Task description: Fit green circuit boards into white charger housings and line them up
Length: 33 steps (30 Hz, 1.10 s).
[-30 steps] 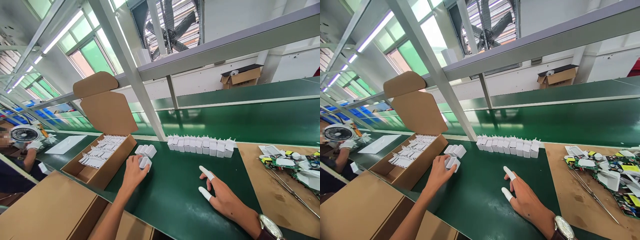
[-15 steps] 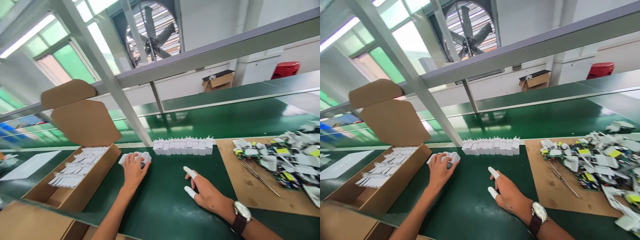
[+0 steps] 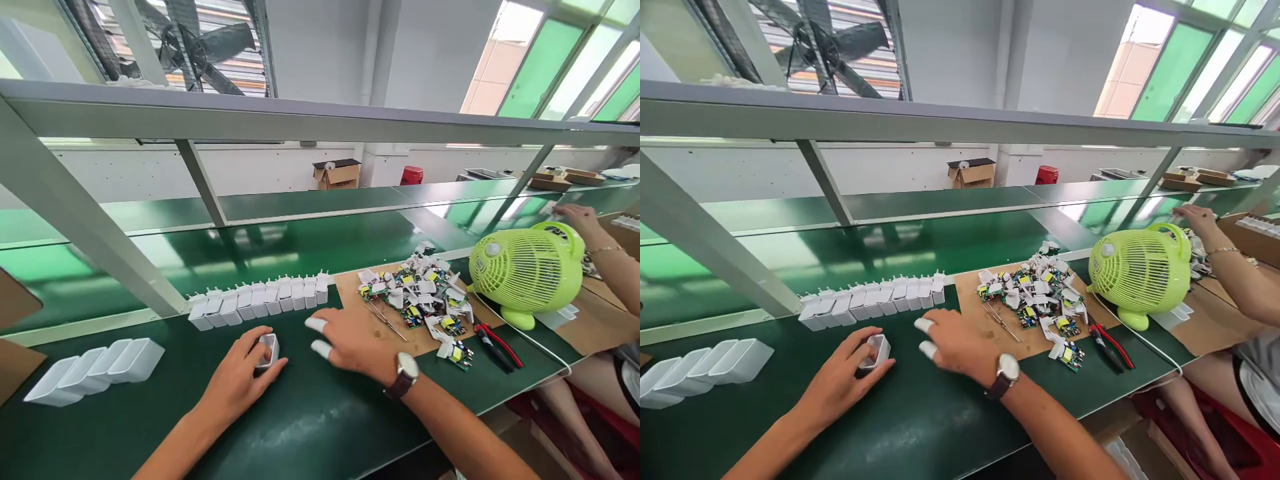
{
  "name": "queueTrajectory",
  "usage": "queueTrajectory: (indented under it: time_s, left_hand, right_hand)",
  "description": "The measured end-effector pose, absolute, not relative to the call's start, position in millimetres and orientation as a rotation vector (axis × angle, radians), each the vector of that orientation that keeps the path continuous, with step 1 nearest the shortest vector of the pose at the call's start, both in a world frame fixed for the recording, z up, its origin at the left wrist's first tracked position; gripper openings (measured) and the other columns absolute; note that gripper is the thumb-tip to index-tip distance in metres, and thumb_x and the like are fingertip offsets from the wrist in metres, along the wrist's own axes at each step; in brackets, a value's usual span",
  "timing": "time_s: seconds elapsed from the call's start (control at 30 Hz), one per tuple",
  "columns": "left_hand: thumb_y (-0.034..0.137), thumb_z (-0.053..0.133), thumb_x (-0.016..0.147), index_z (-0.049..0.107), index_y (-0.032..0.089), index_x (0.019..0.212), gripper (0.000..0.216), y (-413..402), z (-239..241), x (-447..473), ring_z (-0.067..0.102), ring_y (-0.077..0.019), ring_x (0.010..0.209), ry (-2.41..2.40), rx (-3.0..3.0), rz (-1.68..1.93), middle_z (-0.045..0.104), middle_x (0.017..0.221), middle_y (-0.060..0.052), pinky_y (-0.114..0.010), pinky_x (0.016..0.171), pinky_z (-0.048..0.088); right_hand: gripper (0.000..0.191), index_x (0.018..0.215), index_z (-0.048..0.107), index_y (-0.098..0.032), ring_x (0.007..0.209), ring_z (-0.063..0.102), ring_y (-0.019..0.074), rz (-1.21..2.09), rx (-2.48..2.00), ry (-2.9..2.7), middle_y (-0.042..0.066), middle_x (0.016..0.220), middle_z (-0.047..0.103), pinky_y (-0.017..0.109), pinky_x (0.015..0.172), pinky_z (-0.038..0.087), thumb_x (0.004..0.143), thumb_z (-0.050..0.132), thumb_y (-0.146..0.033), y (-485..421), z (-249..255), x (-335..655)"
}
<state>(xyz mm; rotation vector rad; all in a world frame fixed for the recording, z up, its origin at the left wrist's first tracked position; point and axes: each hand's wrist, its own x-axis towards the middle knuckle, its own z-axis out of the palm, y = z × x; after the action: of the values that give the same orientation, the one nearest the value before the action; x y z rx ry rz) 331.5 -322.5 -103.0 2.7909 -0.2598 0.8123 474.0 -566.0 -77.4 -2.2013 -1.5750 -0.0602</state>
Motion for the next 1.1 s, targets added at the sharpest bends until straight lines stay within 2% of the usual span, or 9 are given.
queueTrajectory:
  time_s: [0.1, 0.17, 0.27, 0.47, 0.53, 0.63, 0.77, 0.93, 1.1]
  left_hand:
    - [0.051, 0.064, 0.095, 0.062, 0.021, 0.091, 0.030, -319.5, -109.1, 325.2, 0.068, -0.0259, 0.103, -0.216, 2.761, 0.716, 0.064, 0.130, -0.012, -0.034, 0.078, 0.058]
    - [0.053, 0.065, 0.093, 0.064, 0.021, 0.095, 0.032, -318.2, -111.3, 320.1, 0.068, -0.0255, 0.100, -0.182, 2.728, 0.647, 0.063, 0.131, -0.012, -0.033, 0.075, 0.058]
    - [0.053, 0.064, 0.094, 0.066, 0.021, 0.100, 0.033, -317.7, -113.7, 314.6, 0.068, -0.0252, 0.099, -0.149, 2.684, 0.599, 0.062, 0.132, -0.011, -0.034, 0.076, 0.059]
    - [0.051, 0.061, 0.096, 0.065, 0.022, 0.103, 0.030, -316.9, -118.9, 310.4, 0.067, -0.0251, 0.099, -0.092, 2.627, 0.539, 0.060, 0.135, -0.011, -0.034, 0.075, 0.057]
    - [0.049, 0.062, 0.095, 0.063, 0.023, 0.107, 0.029, -318.5, -120.1, 311.2, 0.066, -0.0258, 0.103, -0.077, 2.588, 0.504, 0.060, 0.135, -0.011, -0.035, 0.079, 0.058]
    - [0.047, 0.065, 0.094, 0.055, 0.024, 0.124, 0.039, -322.6, -120.4, 312.8, 0.066, -0.0266, 0.108, -0.046, 2.525, 0.461, 0.060, 0.135, -0.011, -0.038, 0.086, 0.057]
    - [0.043, 0.068, 0.093, 0.044, 0.025, 0.139, 0.055, -325.9, -117.6, 309.7, 0.065, -0.0272, 0.114, -0.006, 2.497, 0.397, 0.060, 0.134, -0.010, -0.040, 0.094, 0.056]
    - [0.041, 0.068, 0.094, 0.040, 0.026, 0.143, 0.059, -322.6, -114.4, 301.6, 0.060, -0.0277, 0.125, -0.011, 2.480, 0.392, 0.056, 0.139, -0.011, -0.042, 0.104, 0.053]
    - [0.043, 0.070, 0.093, 0.041, 0.026, 0.144, 0.061, -322.2, -113.2, 301.0, 0.060, -0.0289, 0.127, 0.042, 2.473, 0.373, 0.057, 0.141, -0.010, -0.044, 0.106, 0.053]
  right_hand:
    - [0.039, 0.132, 0.062, -0.010, 0.127, 0.054, 0.0338, -0.303, -2.504, -1.337, 0.021, 0.139, 0.061, 0.051, 0.109, 0.043, 0.094, 0.054, -0.012, -607.5, -71.2, 512.4]
    - [0.035, 0.113, 0.071, -0.011, 0.131, 0.052, 0.0357, -0.379, -2.549, -1.171, 0.022, 0.138, 0.062, 0.054, 0.112, 0.039, 0.086, 0.051, -0.002, -630.4, -75.1, 536.5]
    - [0.030, 0.095, 0.074, -0.015, 0.118, 0.061, 0.0324, -0.412, -2.484, -0.997, 0.018, 0.117, 0.073, 0.051, 0.108, 0.044, 0.079, 0.052, -0.003, -649.7, -82.2, 565.1]
    - [0.049, 0.137, 0.060, -0.014, 0.110, 0.066, 0.0270, -0.574, -2.263, -0.643, 0.016, 0.125, 0.070, 0.046, 0.093, 0.056, 0.099, 0.032, -0.027, -654.4, -68.6, 580.8]
    - [0.048, 0.138, 0.062, -0.018, 0.098, 0.069, 0.0237, -0.371, -2.040, -0.643, 0.012, 0.118, 0.072, 0.039, 0.080, 0.059, 0.098, 0.040, -0.036, -647.7, -60.7, 566.7]
    - [0.050, 0.137, 0.063, -0.022, 0.077, 0.068, 0.0173, 0.305, -1.732, -0.827, 0.006, 0.106, 0.074, 0.031, 0.067, 0.058, 0.089, 0.060, -0.037, -622.3, -57.4, 531.0]
    - [0.058, 0.141, 0.058, -0.022, 0.081, 0.067, 0.0158, 0.781, -1.835, -1.239, 0.005, 0.107, 0.071, 0.030, 0.073, 0.057, 0.084, 0.071, -0.028, -564.2, -68.6, 486.0]
    - [0.054, 0.140, 0.058, -0.017, 0.109, 0.065, 0.0273, 0.324, -2.243, -1.458, 0.013, 0.122, 0.066, 0.042, 0.096, 0.053, 0.091, 0.072, -0.033, -515.4, -71.3, 462.7]
    - [0.071, 0.145, 0.051, -0.009, 0.124, 0.059, 0.0366, 0.354, -2.414, -1.655, 0.021, 0.132, 0.062, 0.050, 0.105, 0.050, 0.084, 0.078, -0.032, -538.7, -69.3, 460.6]
